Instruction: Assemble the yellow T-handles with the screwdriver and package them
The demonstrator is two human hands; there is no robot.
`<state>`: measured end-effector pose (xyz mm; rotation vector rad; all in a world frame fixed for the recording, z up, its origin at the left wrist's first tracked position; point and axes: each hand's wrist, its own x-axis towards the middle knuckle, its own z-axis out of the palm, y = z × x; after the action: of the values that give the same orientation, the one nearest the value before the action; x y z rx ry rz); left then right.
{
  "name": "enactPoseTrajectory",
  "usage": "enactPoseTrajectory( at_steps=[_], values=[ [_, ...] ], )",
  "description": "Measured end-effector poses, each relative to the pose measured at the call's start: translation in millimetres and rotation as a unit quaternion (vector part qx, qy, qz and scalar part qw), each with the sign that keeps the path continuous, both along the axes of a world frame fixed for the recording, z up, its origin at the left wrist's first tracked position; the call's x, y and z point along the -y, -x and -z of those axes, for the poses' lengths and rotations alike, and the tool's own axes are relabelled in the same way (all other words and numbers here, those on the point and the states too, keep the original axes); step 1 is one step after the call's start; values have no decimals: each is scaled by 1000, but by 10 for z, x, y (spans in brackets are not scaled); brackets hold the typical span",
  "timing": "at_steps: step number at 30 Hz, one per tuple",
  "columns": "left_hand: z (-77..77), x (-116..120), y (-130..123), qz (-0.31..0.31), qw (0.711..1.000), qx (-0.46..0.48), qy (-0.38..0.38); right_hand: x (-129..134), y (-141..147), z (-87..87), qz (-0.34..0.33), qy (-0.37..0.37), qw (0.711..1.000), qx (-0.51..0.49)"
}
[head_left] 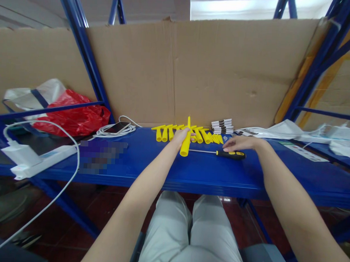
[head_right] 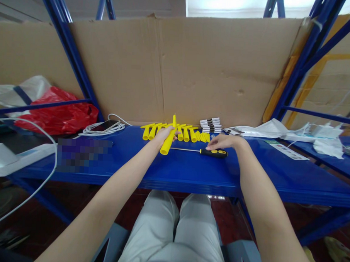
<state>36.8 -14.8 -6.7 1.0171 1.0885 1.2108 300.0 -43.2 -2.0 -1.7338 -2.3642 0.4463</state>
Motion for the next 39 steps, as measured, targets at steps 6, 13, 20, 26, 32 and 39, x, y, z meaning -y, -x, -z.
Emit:
enactPoseTrajectory(
  at_steps=[6,13,20,26,32,39],
  values=[
    [12,-26,20,1,999,36,13,-3,44,0,-36,62,997,23],
    [-1,-38,43,22,995,91,25,55,165,-23,-25,66,997,36],
    [47,-43,14,-27,996,86,-18,90,215,-48,-17,69,996,54],
    [93,-103,41,-66,996,51,-41,117,266,-37,-17,43,997,56],
    [132,-141,63,-46,998,-2,-34,60,291,48,0,-35,998,52],
    [135,-179,80,-64,997,-37,-31,28,235,40,54,-146,987,49]
  ],
)
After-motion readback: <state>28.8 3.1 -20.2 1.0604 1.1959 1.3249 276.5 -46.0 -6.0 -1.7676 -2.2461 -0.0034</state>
